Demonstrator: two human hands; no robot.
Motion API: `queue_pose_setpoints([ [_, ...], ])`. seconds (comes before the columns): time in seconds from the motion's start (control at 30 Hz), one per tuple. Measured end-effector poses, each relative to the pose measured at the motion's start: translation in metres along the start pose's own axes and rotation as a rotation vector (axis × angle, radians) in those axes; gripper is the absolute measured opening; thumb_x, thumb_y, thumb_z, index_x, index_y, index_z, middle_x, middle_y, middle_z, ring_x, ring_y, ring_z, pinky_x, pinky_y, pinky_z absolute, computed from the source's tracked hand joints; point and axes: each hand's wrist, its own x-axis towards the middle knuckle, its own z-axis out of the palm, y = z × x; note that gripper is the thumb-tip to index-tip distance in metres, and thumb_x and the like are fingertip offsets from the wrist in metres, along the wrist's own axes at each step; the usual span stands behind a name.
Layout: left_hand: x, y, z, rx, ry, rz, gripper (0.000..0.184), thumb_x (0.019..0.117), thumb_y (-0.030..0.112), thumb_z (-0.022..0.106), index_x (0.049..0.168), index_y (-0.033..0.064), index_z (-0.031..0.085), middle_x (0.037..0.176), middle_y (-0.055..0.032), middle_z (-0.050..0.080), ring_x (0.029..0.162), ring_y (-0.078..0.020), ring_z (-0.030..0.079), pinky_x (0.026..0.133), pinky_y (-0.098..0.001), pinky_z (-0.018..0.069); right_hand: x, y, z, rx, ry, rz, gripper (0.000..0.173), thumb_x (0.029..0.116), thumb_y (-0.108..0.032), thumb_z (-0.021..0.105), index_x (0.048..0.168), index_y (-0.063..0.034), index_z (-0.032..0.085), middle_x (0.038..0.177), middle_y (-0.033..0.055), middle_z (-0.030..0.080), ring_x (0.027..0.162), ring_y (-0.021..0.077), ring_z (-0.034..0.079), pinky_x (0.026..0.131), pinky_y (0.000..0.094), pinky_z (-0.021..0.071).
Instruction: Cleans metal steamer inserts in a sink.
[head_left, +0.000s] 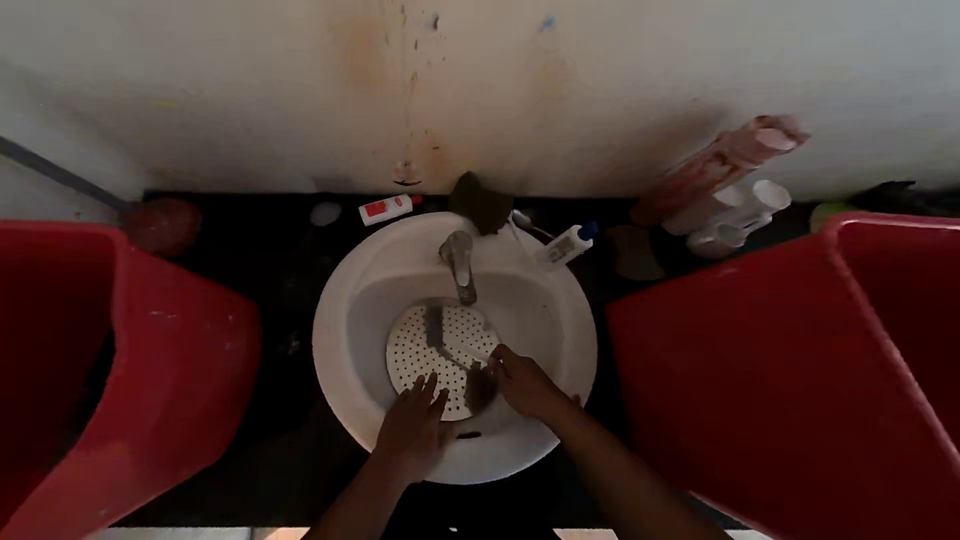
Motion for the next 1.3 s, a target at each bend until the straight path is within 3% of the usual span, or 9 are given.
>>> queue_pose_setpoints([
  [0.17,0.002,-0.002,0.003,0.014,0.032,0.028,0.077,0.1046,0.067,0.022,0.162,0.0179,0.033,0.173,-0.0086,0.015,0.159,-0.0301,0.014,0.128,-0.0541,0.0162,0.040,0.011,-0.005,-0.092,0.080,0.125,0.043,0.1121,-0.037,0.037,0.134,-0.0098,0.062,0.126,0.0188,0.068,0.120,0.0353,0.064,0.102,0.0573,0.0499],
  [0.27,0.002,-0.003,0.006,-0.011,0.063,0.020,0.077,0.1043,0.067,0.023,0.161,0.0175,0.035,0.173,-0.0079,0.017,0.159,-0.0301,0.015,0.127,-0.0541,0.0178,0.043,0.000,0.004,-0.077,-0.132,-0.011,0.045,0.1124,-0.036,0.037,0.135,-0.0059,0.062,0.133,0.0200,0.064,0.127,0.0337,0.059,0.110,0.0546,0.0440],
  [0.6,0.002,-0.001,0.005,-0.017,0.036,0.006,0.078,0.1034,0.068,0.024,0.161,0.0174,0.034,0.173,-0.0080,0.016,0.159,-0.0305,0.014,0.127,-0.0569,0.0163,0.061,-0.006,-0.012,-0.118,0.069,0.118,0.044,0.1113,-0.039,0.041,0.131,-0.0088,0.066,0.128,0.0193,0.068,0.121,0.0362,0.064,0.104,0.0580,0.0485],
  [0.73,0.003,0.000,0.000,-0.014,0.016,-0.009,0.078,0.1031,0.068,0.026,0.162,0.0173,0.034,0.173,-0.0074,0.015,0.159,-0.0308,0.013,0.126,-0.0576,0.0162,0.063,-0.019,-0.006,-0.131,-0.110,-0.004,0.042,0.1109,-0.036,0.044,0.131,-0.0053,0.065,0.129,0.0214,0.065,0.122,0.0356,0.062,0.105,0.0551,0.0469],
  [0.83,0.002,0.001,0.000,-0.021,0.003,-0.007,0.078,0.1031,0.068,0.025,0.162,0.0172,0.033,0.173,-0.0075,0.015,0.159,-0.0319,0.013,0.126,-0.0593,0.0167,0.076,-0.008,-0.012,-0.088,0.104,0.067,0.045,0.1103,-0.041,0.044,0.128,-0.0080,0.068,0.128,0.0192,0.067,0.122,0.0358,0.063,0.105,0.0577,0.0473],
  [0.97,0.002,-0.001,0.000,-0.028,0.012,-0.009,0.077,0.1029,0.067,0.027,0.162,0.0178,0.034,0.173,-0.0064,0.015,0.159,-0.0307,0.013,0.126,-0.0587,0.0172,0.070,-0.020,0.000,-0.134,-0.091,-0.042,0.043,0.1103,-0.038,0.045,0.128,-0.0063,0.068,0.125,0.0195,0.067,0.118,0.0336,0.064,0.103,0.0542,0.0487],
  [1.07,0.002,0.000,0.000,-0.022,0.012,-0.009,0.077,0.1031,0.067,0.026,0.162,0.0172,0.034,0.173,-0.0068,0.015,0.159,-0.0311,0.013,0.125,-0.0587,0.0180,0.081,-0.008,-0.009,-0.055,0.137,0.084,0.044,0.1095,-0.044,0.045,0.125,-0.0093,0.069,0.122,0.0182,0.069,0.116,0.0353,0.066,0.100,0.0584,0.0500],
  [1.2,0.003,0.000,-0.002,-0.020,0.000,-0.013,0.077,0.1033,0.067,0.026,0.162,0.0165,0.033,0.173,-0.0079,0.015,0.159,-0.0321,0.013,0.125,-0.0588,0.0177,0.071,-0.024,0.005,-0.143,-0.124,-0.048,0.043,0.1097,-0.041,0.046,0.127,-0.0078,0.068,0.123,0.0185,0.068,0.116,0.0333,0.065,0.101,0.0552,0.0492],
  [1.3,0.002,-0.001,-0.003,-0.036,-0.013,-0.012,0.077,0.1034,0.067,0.027,0.162,0.0164,0.032,0.173,-0.0081,0.014,0.159,-0.0324,0.012,0.125,-0.0593,0.0178,0.079,-0.017,-0.006,-0.108,0.090,0.050,0.041,0.1087,-0.044,0.048,0.125,-0.0132,0.070,0.122,0.0169,0.070,0.116,0.0358,0.066,0.100,0.0605,0.0505],
])
